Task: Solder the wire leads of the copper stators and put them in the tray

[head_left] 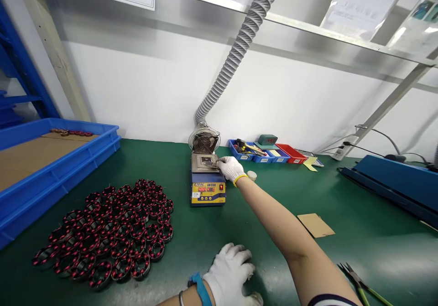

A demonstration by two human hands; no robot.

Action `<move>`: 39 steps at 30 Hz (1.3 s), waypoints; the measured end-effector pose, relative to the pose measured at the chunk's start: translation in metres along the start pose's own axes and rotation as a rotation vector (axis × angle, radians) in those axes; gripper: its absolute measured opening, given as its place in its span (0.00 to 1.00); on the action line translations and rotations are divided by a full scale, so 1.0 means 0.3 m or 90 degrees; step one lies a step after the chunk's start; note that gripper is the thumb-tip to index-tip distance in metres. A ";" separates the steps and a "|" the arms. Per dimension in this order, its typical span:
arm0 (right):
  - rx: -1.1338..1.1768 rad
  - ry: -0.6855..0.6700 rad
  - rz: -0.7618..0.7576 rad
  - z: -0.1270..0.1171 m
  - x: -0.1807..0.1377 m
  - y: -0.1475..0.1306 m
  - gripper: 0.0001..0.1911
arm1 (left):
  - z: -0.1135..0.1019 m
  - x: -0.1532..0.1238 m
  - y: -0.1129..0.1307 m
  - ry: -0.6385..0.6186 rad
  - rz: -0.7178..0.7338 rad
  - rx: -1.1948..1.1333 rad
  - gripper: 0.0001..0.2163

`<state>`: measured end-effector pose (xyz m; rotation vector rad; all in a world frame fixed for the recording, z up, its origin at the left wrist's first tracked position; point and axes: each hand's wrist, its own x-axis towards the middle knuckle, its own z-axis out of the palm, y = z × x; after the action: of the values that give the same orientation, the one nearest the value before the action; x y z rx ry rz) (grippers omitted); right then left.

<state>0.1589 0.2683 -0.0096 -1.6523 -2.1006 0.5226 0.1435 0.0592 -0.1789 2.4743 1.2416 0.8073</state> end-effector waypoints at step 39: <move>0.070 0.008 0.016 -0.002 0.004 0.042 0.16 | -0.020 0.002 0.012 0.007 -0.020 -0.022 0.20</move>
<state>0.1692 0.2722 -0.0156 -1.6174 -2.0074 0.6227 0.1426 0.0574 -0.1722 2.4206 1.2548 0.8278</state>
